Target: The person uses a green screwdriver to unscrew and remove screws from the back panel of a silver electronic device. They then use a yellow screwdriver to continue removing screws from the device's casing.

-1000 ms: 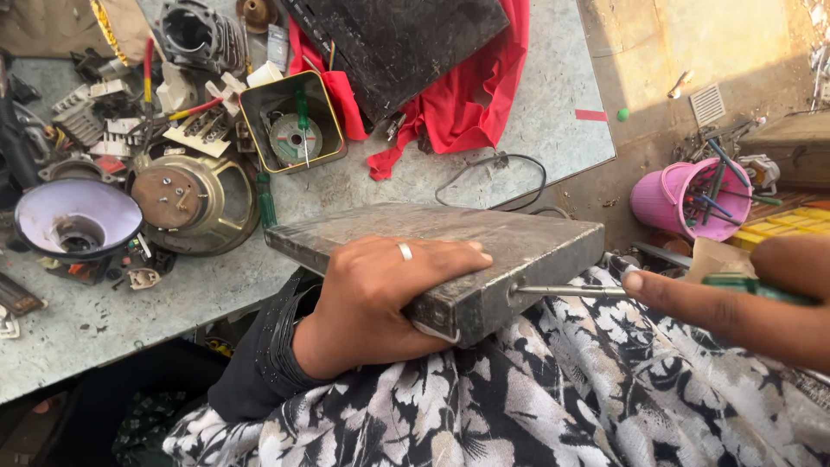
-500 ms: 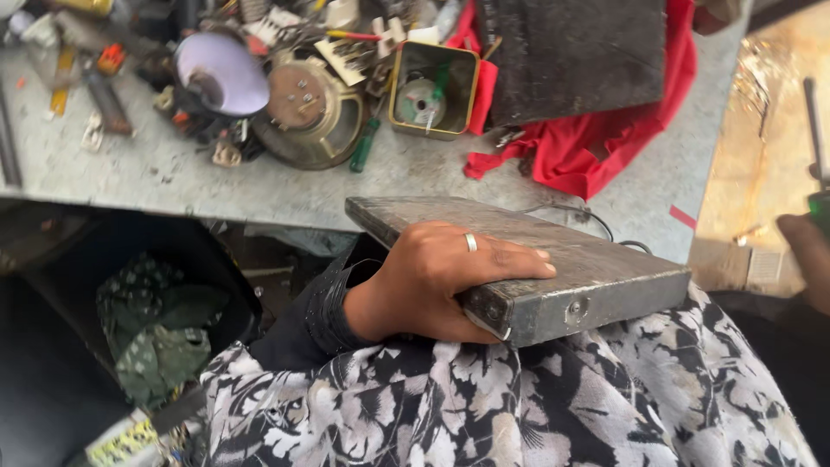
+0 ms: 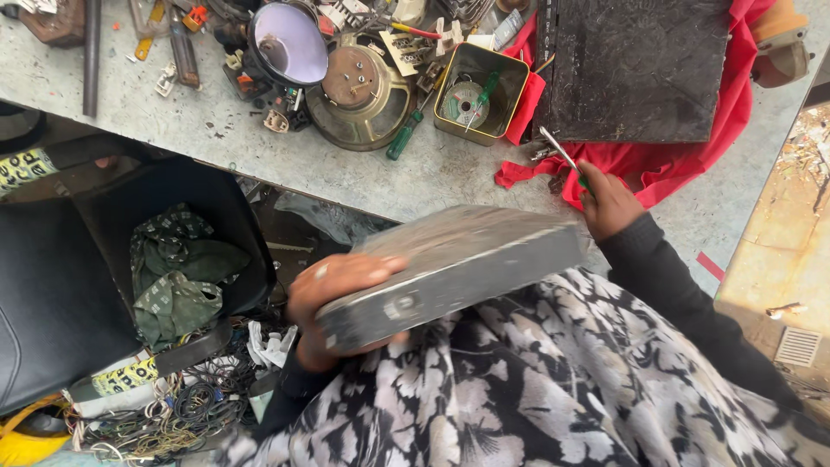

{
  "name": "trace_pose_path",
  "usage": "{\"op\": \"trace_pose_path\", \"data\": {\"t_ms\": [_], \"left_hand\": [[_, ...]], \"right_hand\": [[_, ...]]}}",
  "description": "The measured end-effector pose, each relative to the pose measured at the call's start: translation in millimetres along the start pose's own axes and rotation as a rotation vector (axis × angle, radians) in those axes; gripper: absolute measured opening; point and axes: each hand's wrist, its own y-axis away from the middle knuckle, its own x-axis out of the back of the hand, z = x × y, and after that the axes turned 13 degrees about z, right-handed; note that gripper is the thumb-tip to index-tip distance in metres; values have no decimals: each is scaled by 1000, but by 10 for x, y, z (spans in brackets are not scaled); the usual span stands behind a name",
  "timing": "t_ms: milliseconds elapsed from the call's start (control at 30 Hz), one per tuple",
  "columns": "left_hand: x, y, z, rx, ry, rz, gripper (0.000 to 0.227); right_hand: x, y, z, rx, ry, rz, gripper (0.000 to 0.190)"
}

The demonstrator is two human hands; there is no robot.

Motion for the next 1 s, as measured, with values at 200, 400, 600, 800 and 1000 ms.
{"op": "trace_pose_path", "data": {"t_ms": [200, 400, 600, 800, 1000], "left_hand": [[848, 559, 197, 61, -36, 189, 61], [1193, 943, 235, 33, -141, 455, 64], [1283, 921, 0, -75, -184, 509, 67], [1324, 702, -98, 45, 135, 372, 64], [1166, 46, -50, 110, 202, 69, 60]], "right_hand": [[-37, -529, -299, 85, -22, 178, 59], [-167, -1086, -468, 159, 203, 312, 71], [-452, -1382, -803, 455, 120, 266, 46], [-726, -1742, -843, 574, 315, 172, 22], [-373, -1480, -786, 391, -337, 469, 30]]}}
